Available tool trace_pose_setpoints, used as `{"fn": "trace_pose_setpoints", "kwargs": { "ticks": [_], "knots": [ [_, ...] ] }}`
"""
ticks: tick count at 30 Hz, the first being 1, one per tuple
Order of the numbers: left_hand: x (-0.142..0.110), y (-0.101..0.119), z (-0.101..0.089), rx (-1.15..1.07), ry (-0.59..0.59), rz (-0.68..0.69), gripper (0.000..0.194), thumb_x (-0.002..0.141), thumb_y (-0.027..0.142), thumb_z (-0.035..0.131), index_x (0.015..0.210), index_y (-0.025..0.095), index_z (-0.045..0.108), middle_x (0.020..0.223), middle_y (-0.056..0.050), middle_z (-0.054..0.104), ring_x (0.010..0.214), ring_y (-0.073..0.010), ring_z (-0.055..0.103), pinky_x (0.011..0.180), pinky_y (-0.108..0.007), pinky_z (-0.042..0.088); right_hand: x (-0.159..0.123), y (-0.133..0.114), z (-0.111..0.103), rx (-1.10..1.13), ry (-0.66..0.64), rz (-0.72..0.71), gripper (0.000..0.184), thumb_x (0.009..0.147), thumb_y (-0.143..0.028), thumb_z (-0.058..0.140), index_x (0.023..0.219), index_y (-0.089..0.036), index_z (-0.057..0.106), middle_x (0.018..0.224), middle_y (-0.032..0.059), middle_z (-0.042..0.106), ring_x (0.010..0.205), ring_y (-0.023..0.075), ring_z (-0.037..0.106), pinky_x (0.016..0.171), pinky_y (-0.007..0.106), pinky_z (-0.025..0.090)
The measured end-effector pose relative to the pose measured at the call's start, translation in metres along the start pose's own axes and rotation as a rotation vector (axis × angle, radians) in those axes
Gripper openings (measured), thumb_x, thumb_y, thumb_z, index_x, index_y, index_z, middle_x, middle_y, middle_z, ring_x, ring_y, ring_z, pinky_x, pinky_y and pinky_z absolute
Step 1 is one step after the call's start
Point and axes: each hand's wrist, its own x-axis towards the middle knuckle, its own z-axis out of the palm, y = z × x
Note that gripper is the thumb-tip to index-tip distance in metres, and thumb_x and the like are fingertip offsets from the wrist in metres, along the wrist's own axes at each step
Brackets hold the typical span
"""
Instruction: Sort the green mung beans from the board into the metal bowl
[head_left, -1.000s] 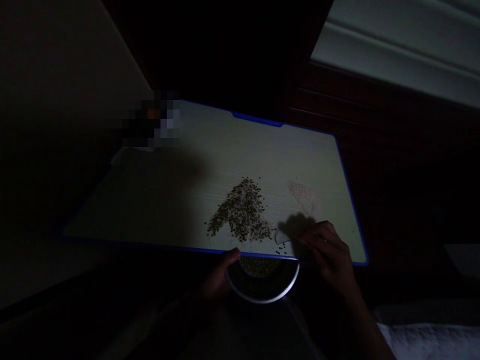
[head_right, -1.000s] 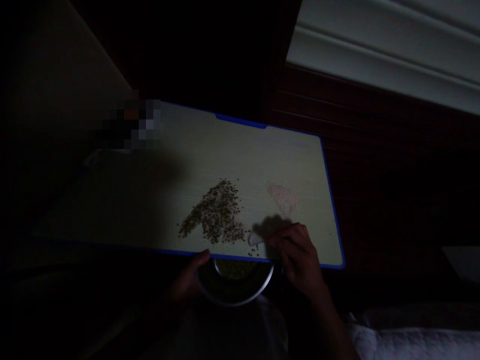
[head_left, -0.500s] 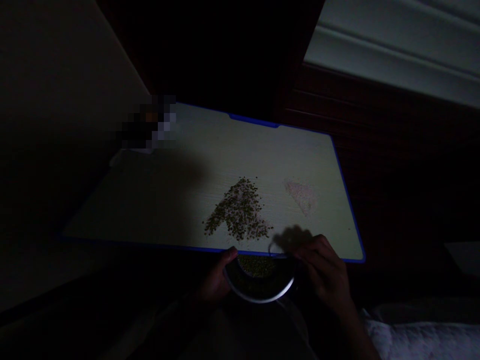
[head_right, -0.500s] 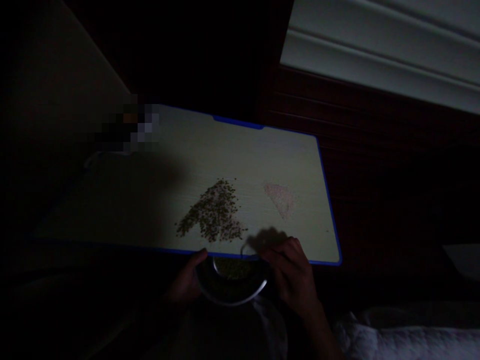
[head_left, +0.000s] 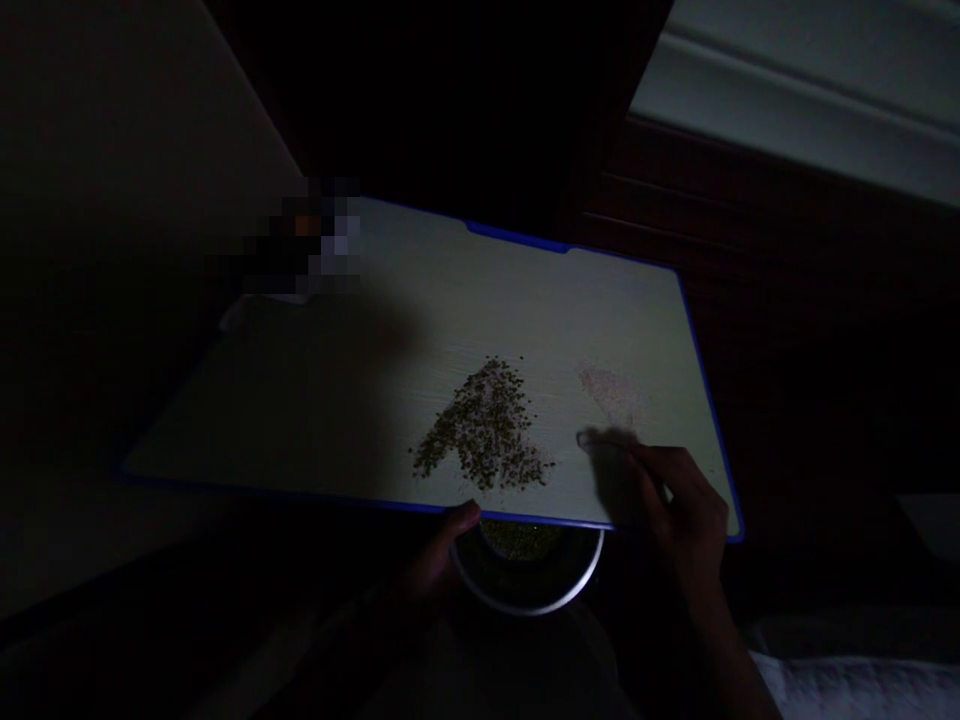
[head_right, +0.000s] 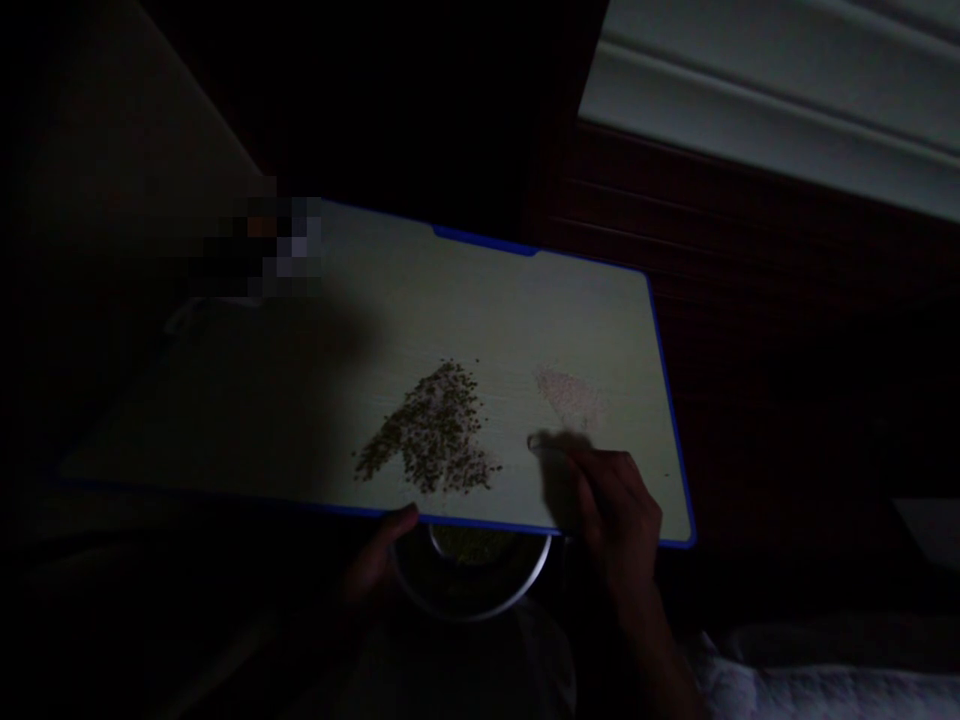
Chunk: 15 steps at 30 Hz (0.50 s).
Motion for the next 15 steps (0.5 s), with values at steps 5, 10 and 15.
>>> {"fn": "trace_pose_setpoints", "kwargs": {
  "ticks": [5,10,15],
  "knots": [
    [0.002,0.001,0.001,0.031,0.036,0.008,0.058,0.084,0.019,0.075,0.140,0.014,0.062,0.112,-0.008,0.083,0.131,-0.0309,0.062,0.125,-0.043,0.030,0.004,-0.011,0.004,0.082,-0.077,-0.076,0.018,0.097,-0.020,0.062,0.110,-0.025,0.073,0.099,0.0064,0.075,0.090,0.0217,0.069,0.077,0.037,0.056],
    [0.004,0.001,-0.003,0.065,0.034,0.026,0.053,0.083,0.018,0.075,0.136,0.015,0.066,0.115,-0.010,0.082,0.131,-0.0345,0.061,0.124,-0.050,0.031,0.008,-0.018,0.006,0.185,-0.192,-0.151,0.021,0.097,-0.016,0.060,0.110,-0.025,0.074,0.095,0.0067,0.075,0.088,0.0214,0.067,0.073,0.037,0.056],
    [0.004,0.001,-0.017,0.077,0.018,0.064,0.046,0.081,0.013,0.074,0.126,0.023,0.073,0.118,-0.007,0.081,0.139,-0.0334,0.053,0.124,-0.048,0.030,-0.001,-0.015,-0.003,0.229,-0.196,-0.154,0.020,0.094,-0.013,0.064,0.108,-0.024,0.074,0.090,0.0053,0.074,0.083,0.0197,0.065,0.068,0.035,0.055]
  ]
}}
